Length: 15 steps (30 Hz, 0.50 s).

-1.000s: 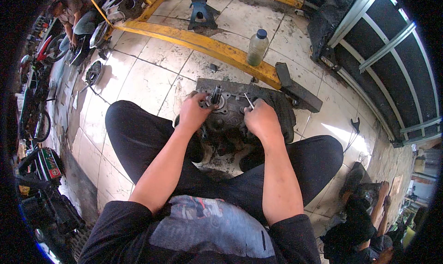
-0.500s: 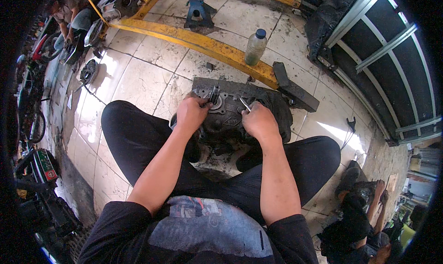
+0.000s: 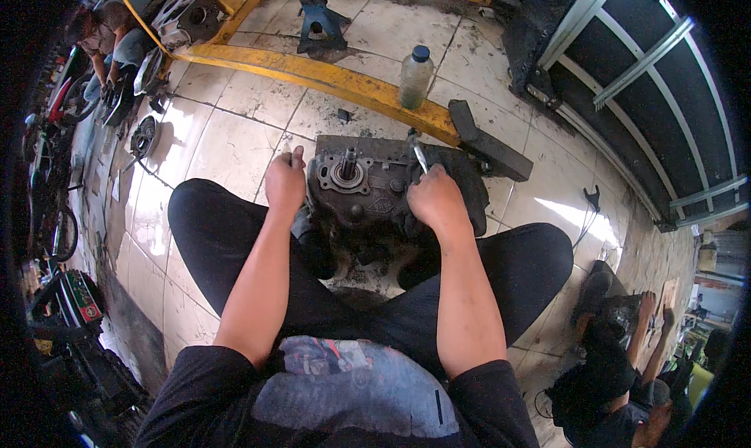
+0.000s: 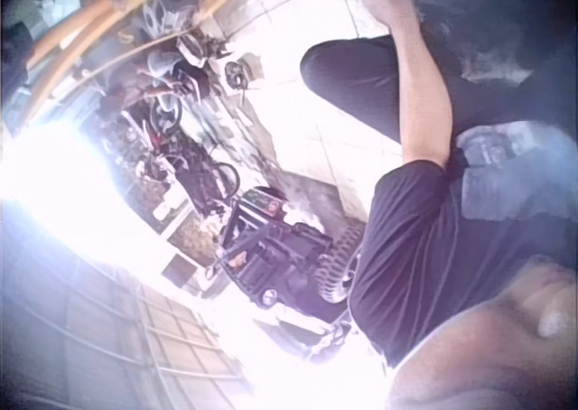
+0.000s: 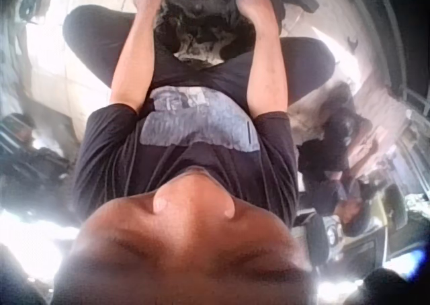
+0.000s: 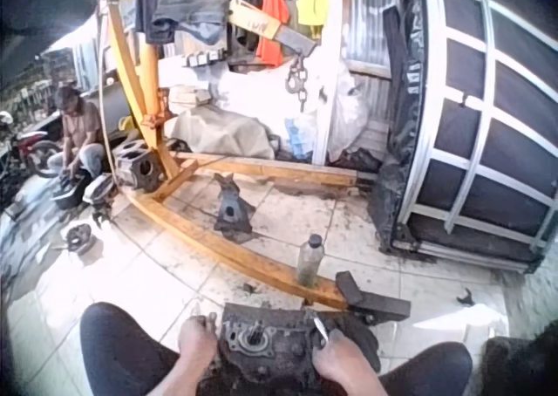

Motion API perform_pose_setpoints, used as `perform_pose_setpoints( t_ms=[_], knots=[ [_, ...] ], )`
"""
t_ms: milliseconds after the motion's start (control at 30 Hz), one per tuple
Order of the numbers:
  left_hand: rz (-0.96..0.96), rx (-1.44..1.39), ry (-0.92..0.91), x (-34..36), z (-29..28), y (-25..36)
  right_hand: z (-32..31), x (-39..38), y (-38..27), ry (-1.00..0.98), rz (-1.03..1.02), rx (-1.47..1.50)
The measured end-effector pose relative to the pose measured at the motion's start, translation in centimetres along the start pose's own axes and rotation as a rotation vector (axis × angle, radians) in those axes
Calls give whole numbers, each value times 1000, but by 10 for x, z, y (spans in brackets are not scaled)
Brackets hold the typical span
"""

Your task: The person sits on the floor and uses a wrench to tighten bolts on a metallic engine component resting on a cloth. The person repeatedly adjusts the wrench and rotates the bolts to secure the assembly.

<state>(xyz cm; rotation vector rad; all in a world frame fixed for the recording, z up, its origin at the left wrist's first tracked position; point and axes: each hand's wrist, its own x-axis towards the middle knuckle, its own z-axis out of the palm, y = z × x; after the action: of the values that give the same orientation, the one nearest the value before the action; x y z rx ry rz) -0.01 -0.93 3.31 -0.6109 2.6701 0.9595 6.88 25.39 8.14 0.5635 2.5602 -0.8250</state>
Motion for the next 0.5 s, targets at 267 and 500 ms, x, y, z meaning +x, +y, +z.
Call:
perform_pose_setpoints(
  t_ms=[267,500],
  knots=[
    [659,205,-7,20,34,-22,5,4,5,-22,-4,10],
    [459,54,33,14,17,-26,-5,0,11,-20,-23,-12]
  ],
)
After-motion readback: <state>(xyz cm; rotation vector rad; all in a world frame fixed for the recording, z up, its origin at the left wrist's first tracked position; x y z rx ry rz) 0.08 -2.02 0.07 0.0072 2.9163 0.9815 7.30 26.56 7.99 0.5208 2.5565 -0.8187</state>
